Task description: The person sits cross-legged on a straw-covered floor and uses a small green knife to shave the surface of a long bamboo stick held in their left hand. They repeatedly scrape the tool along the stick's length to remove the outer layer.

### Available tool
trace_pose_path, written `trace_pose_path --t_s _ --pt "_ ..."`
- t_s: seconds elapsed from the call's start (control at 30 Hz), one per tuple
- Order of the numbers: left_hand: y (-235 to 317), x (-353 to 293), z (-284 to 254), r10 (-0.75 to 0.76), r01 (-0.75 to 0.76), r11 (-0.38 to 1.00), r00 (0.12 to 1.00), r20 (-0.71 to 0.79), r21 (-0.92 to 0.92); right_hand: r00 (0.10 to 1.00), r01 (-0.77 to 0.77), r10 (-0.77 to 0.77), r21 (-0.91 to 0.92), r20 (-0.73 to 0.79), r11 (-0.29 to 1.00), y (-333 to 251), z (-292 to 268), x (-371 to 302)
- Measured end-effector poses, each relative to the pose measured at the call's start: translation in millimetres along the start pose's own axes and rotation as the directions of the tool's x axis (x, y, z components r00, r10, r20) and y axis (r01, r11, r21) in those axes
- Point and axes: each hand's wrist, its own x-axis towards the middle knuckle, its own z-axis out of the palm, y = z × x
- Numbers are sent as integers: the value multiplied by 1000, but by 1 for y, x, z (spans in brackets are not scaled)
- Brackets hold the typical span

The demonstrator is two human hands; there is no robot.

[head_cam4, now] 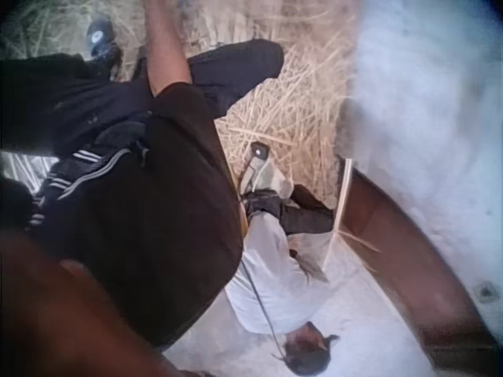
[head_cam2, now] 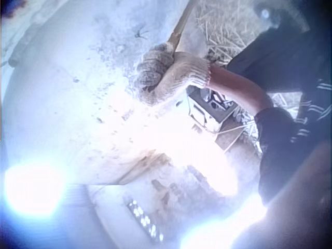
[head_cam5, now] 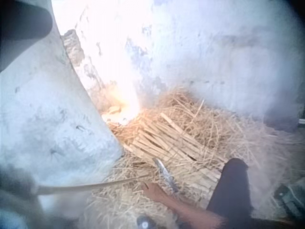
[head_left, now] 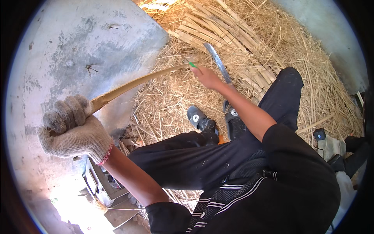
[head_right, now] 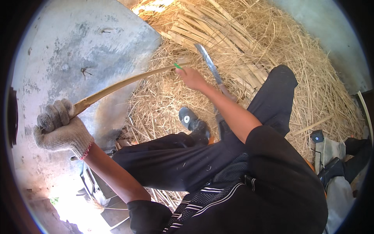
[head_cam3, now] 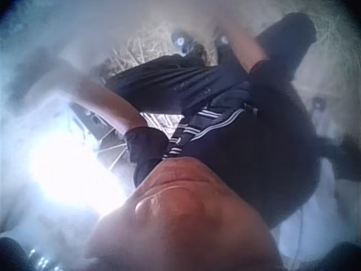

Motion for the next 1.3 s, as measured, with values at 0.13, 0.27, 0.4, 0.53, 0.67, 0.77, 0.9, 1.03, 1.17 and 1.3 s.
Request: trace_pose_path --t_s 0.13,0.27,0.4,0.53,0.67,0.77,0.9,1.03,1.17,1.3 --pt "0 4 -8 -10 10 1000 1000 22 -6 991 65 -74 82 108 994 -77 20 -21" --pt "-2 10 -7 -71 95 988 978 196 -119 980 185 -183 28 -78 982 -76 38 -19" --pt "-2 6 8 -80 90 994 986 145 -62 996 -86 86 -2 13 996 -66 33 -16" --pt "-1 5 12 -46 46 999 997 54 1 999 30 -29 -73 20 997 -87 29 -19" --pt "-4 11 13 -59 59 998 995 77 -1 1000 14 -9 -193 24 981 -78 25 -14" --pt "-6 19 21 -56 56 998 994 94 -2 993 -105 95 -149 -74 983 -56 38 7" --pt "-5 19 18 -55 52 996 998 27 78 998 -59 60 -105 13 993 -79 40 3" --pt "-9 24 20 -52 48 997 996 72 54 992 -95 76 -195 -101 976 -60 35 9" --pt "-12 25 12 -44 46 997 999 -25 56 1000 8 -2 -191 29 982 -83 41 9" --pt "-8 12 26 -46 57 994 992 -116 94 996 -68 58 -164 -64 984 -60 52 15"
